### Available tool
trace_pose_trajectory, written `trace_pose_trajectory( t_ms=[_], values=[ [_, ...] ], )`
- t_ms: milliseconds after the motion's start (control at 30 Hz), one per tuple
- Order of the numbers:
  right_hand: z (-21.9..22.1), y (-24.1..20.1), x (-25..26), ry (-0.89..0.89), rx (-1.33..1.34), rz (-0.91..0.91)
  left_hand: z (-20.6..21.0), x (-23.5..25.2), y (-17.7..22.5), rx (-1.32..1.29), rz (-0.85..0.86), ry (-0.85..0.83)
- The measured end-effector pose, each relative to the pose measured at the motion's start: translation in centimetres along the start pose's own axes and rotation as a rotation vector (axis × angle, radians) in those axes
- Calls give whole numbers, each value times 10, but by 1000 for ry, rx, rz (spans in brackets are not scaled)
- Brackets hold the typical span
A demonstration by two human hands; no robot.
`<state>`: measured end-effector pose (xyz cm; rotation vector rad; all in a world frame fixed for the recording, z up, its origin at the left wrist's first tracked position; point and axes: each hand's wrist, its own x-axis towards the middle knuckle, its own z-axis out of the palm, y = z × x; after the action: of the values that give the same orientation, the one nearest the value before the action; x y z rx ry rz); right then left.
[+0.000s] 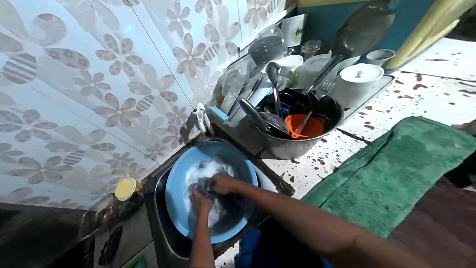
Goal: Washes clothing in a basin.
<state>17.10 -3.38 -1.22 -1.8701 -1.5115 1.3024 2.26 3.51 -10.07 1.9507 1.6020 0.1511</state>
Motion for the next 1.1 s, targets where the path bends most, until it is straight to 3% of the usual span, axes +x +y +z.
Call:
trace_pose_trajectory(
  t_ms=[167,300,367,433,533,600,733,800,867,967,1000,1100],
  values=[
    [-66,-88,-21,121,-168,-238,5,-4,0,-434,-209,-35],
    [-94,-144,-48,286,-59,-486,10,3,-15,-684,-238,-75],
    [-101,-160,-56,327,15,-574,15,10,-22,-551,-187,22],
    [-102,-161,-57,361,56,-605,3,-1,-6,-218,-236,106],
    [-93,-131,-45,386,89,-539,-5,-11,7,87,-303,114],
    [-86,-94,-33,335,36,-378,-8,-10,16,249,-315,31],
    [-68,-9,-28,246,-256,115,-6,-2,12,29,-241,20],
    [-52,29,-36,308,-347,235,-2,-3,14,-171,-94,84],
    [-40,60,-40,412,-395,213,8,-11,39,-307,132,161],
    [-15,78,-43,607,-392,163,31,-43,90,-420,417,40],
    [-10,77,-44,645,-369,200,38,-51,99,-342,465,-55],
    [-11,70,-50,626,-290,335,43,-43,76,325,370,-237]
  ],
)
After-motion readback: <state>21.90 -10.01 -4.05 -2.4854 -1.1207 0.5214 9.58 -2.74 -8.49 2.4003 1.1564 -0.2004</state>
